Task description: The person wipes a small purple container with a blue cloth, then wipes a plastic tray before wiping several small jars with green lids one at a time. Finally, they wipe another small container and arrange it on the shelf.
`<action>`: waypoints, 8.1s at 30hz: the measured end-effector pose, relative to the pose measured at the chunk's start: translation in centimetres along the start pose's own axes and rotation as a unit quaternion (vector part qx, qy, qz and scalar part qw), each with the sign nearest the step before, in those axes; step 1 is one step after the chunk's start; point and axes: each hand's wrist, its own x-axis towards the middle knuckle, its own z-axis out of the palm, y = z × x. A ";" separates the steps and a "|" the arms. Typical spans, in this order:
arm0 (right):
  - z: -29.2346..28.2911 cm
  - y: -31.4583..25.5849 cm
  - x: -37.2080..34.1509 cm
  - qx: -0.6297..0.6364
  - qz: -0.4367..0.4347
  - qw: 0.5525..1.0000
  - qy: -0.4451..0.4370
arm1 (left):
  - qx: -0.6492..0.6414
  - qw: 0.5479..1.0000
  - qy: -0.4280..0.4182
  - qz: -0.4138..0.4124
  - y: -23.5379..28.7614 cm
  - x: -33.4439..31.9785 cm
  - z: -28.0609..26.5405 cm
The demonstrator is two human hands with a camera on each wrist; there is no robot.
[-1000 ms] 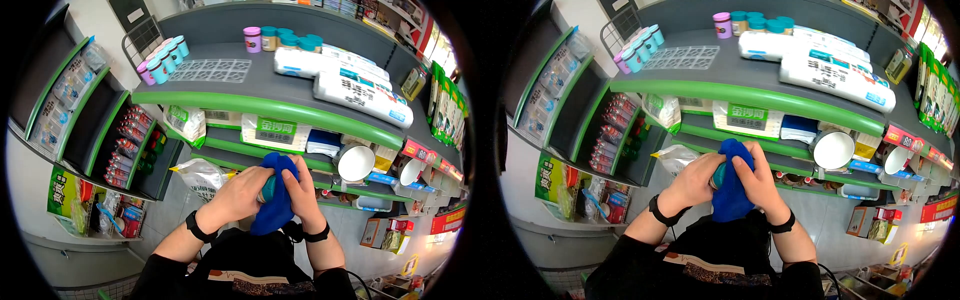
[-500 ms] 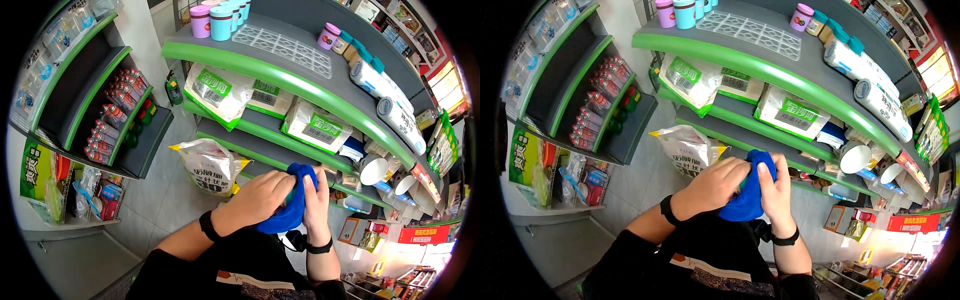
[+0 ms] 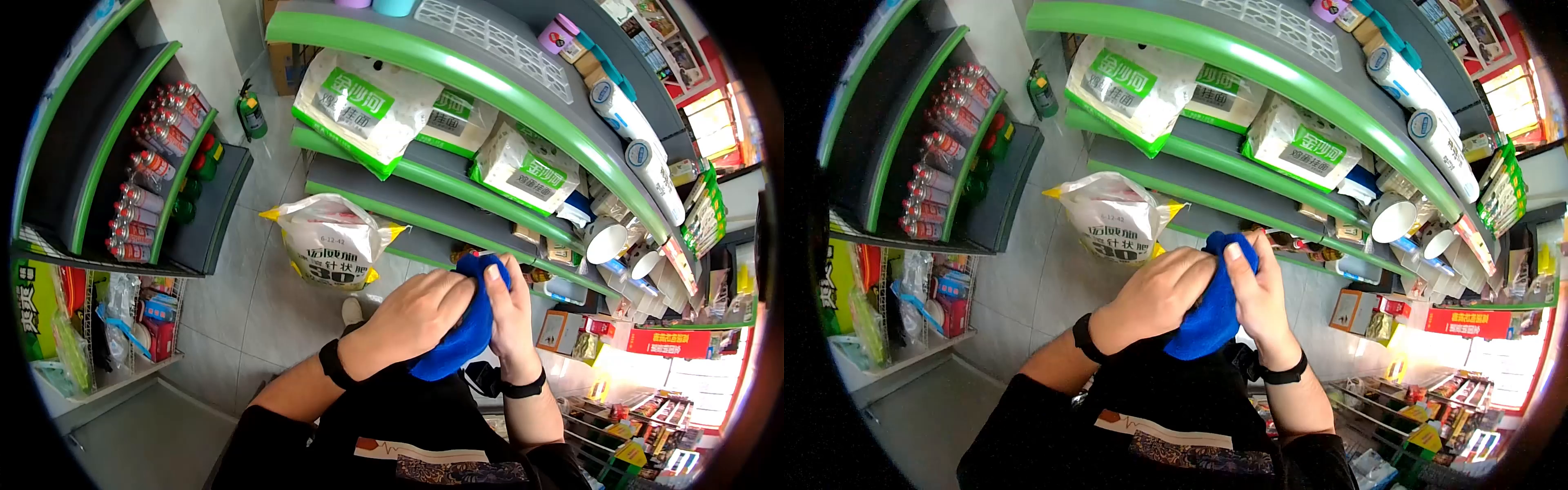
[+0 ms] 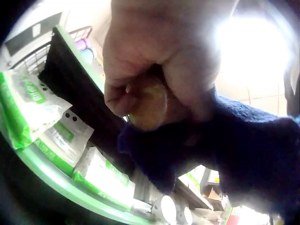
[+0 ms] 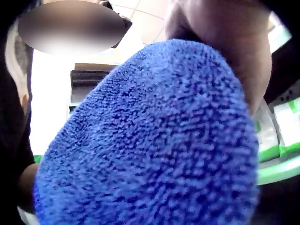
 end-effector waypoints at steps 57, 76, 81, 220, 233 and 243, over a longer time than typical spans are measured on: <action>-24.0 5.9 -10.2 -0.033 -0.296 0.938 0.174 | -0.336 0.893 -0.013 -0.301 15.1 5.6 25.2; -29.6 6.4 -12.1 -0.103 -0.358 0.905 0.205 | -0.465 0.790 0.021 -0.401 19.3 6.7 28.8; -29.2 7.0 -12.8 -0.126 -0.314 0.922 0.187 | -0.533 0.767 0.028 -0.357 19.0 6.6 28.4; -12.1 44.1 -8.9 0.154 0.081 0.854 0.491 | -0.371 0.502 -0.327 -0.709 -13.0 -14.8 34.9; -17.4 26.0 -11.4 -0.076 -0.050 0.865 0.493 | -0.437 0.542 -0.344 -0.629 -3.3 -5.1 30.8; -21.0 15.6 -14.6 -0.156 -0.160 0.789 0.572 | -0.409 0.647 -0.423 -0.485 6.2 3.3 30.0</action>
